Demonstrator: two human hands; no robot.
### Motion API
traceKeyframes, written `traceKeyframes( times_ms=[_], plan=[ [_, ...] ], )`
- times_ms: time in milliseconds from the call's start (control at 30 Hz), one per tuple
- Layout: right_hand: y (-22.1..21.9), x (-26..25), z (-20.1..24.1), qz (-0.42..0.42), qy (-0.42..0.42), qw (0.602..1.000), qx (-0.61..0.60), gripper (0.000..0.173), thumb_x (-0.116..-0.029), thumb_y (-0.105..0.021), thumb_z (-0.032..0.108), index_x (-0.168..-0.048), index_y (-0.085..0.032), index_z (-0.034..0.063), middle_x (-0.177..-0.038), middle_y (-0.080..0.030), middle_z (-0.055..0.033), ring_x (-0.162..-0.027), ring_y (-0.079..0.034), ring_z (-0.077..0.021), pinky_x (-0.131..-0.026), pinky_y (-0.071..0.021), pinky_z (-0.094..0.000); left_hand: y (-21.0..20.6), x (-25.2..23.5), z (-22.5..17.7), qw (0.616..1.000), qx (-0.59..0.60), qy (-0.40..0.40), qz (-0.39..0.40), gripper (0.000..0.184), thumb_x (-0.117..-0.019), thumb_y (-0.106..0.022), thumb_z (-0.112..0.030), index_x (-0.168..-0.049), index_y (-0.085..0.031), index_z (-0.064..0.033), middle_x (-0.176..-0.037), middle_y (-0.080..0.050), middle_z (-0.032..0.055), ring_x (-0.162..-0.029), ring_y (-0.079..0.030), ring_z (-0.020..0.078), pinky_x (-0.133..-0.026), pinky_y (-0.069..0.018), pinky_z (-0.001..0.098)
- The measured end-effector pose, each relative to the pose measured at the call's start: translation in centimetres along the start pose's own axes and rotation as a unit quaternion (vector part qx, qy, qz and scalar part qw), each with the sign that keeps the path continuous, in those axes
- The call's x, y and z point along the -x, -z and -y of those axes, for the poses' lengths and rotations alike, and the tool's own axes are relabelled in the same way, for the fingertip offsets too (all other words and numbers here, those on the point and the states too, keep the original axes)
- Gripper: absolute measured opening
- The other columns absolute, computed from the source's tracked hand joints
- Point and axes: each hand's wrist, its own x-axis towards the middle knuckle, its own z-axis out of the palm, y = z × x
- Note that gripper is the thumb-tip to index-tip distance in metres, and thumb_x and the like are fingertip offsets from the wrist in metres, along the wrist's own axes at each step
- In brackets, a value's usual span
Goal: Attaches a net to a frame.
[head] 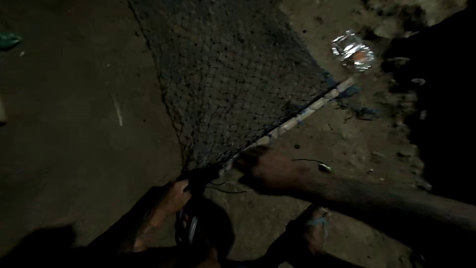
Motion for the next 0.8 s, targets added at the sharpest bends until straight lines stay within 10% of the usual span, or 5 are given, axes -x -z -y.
traceKeyframes(
  times_ms=[100,267,567,800],
  plan=[
    [-3.2,-4.2,3.0,0.024,-0.003,0.997,-0.077,0.048,-0.1032,-0.06,0.033,-0.14,-0.055,0.0019,-0.141,-0.057,-0.0224,-0.133,-0.052,-0.0415,-0.107,-0.0425,-0.0586,0.4,0.2,-0.9,0.998,-0.021,0.051,0.015,0.03,-0.098,-0.066,-0.019,-0.122,-0.069,-0.0012,-0.116,-0.07,0.0235,-0.112,-0.067,0.0403,-0.098,-0.0509,0.0604],
    [-7.1,-6.9,5.1,0.011,-0.087,0.984,-0.153,0.05,-0.0998,-0.065,0.028,-0.142,-0.054,0.0034,-0.143,-0.055,-0.0215,-0.134,-0.051,-0.0403,-0.104,-0.0456,-0.0586,-0.4,-0.4,1.3,0.997,-0.021,-0.042,-0.06,0.025,-0.0999,-0.06,-0.014,-0.118,-0.073,-0.0025,-0.098,-0.073,0.024,-0.093,-0.072,0.042,-0.084,-0.0544,0.0632],
    [-10.4,-5.7,6.0,-0.128,-0.186,0.959,-0.173,0.051,-0.097,-0.067,0.037,-0.135,-0.061,0.0035,-0.13,-0.063,-0.0221,-0.117,-0.064,-0.0383,-0.097,-0.053,-0.0525,2.1,-0.3,-0.8,0.998,0.006,-0.046,0.039,0.037,-0.1089,-0.047,-0.031,-0.131,-0.067,-0.0078,-0.108,-0.071,0.0199,-0.097,-0.07,0.0342,-0.087,-0.0542,0.0557],
    [-13.6,-5.6,5.6,-0.212,-0.159,0.956,-0.124,0.035,-0.0948,-0.069,0.031,-0.117,-0.071,0.004,-0.102,-0.071,-0.0175,-0.092,-0.071,-0.0349,-0.081,-0.0576,-0.051,-0.1,-1.1,1.4,0.992,0.054,-0.115,0.009,0.043,-0.1094,-0.044,-0.041,-0.116,-0.068,-0.0051,-0.094,-0.069,0.0138,-0.085,-0.067,0.0251,-0.079,-0.0542,0.0471]
  ],
)
